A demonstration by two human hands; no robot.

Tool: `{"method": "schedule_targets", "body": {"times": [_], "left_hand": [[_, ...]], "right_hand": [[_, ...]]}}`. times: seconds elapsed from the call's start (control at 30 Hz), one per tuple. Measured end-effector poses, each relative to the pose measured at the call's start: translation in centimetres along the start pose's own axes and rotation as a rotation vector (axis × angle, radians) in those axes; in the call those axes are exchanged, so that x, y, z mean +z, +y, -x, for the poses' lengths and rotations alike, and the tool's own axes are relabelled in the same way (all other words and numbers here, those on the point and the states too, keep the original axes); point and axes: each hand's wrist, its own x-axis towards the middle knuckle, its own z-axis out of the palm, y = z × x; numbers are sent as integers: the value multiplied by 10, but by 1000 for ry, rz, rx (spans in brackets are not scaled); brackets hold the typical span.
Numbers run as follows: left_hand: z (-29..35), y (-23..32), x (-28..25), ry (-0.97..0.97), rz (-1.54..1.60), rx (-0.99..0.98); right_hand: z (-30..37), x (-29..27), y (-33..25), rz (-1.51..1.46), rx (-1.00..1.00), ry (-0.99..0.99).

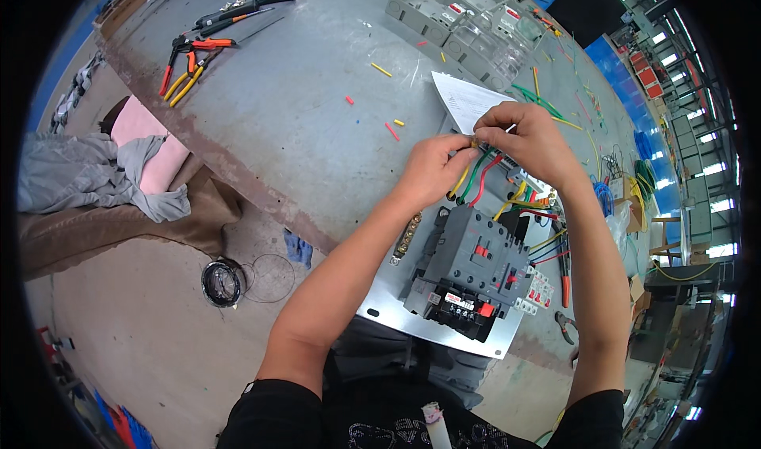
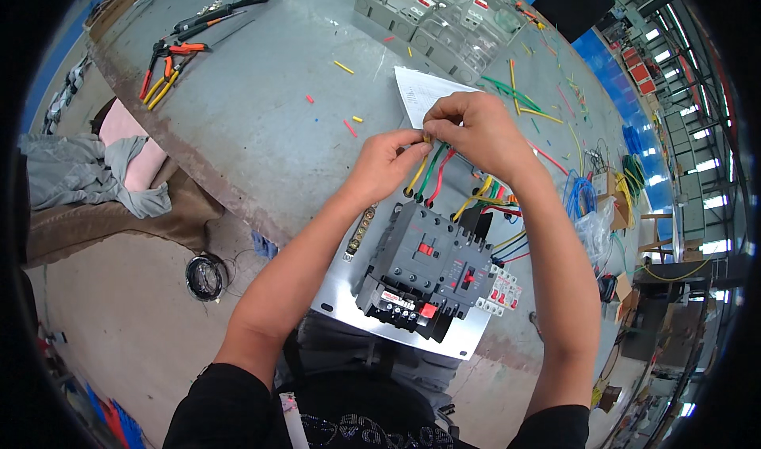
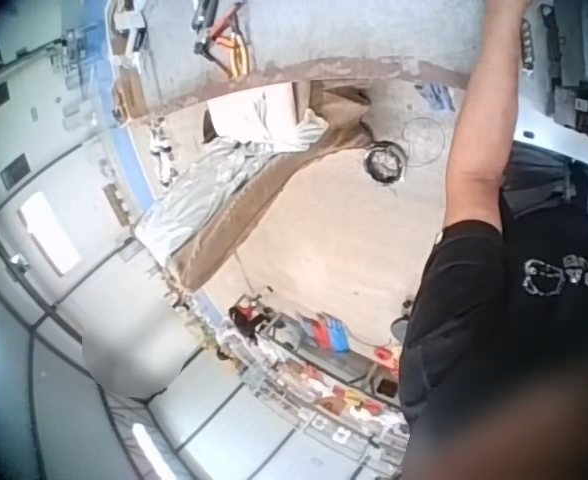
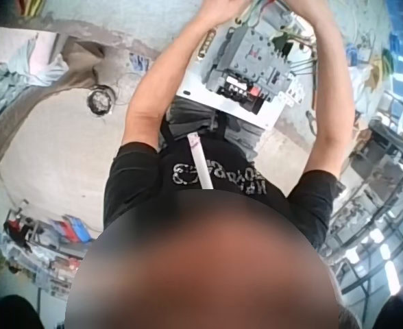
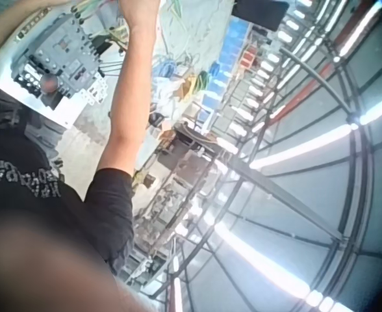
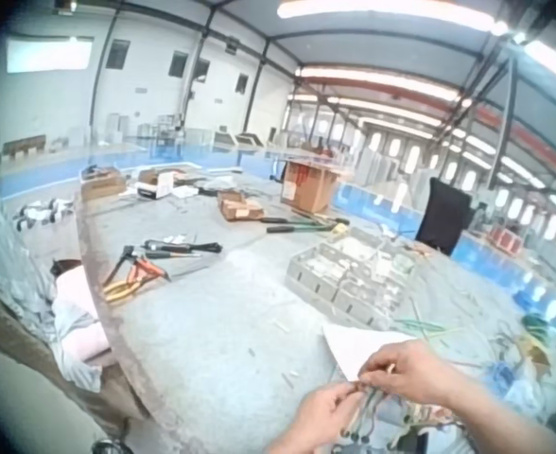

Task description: The person assembles an electrical panel by stripping wires, crimping terminals, and connecting them to circuit breakers and a terminal block. They use pliers and a crimping tool to prepare and secure the connections.

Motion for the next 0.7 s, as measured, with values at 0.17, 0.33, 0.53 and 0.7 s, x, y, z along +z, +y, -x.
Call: {"method": "schedule_targets", "body": {"times": [0.17,0.33,0.53,0.7], "left_hand": [[-1,4,4,36,114,31],[-5,7,9,124,200,113],[-6,8,8,192,66,208],[-7,8,13,136,70,106]], "right_hand": [[8,0,-3,41,-108,59],[12,-2,-7,90,-123,61],[12,-1,-7,170,-218,76],[14,-2,1,310,-325,109]]}}
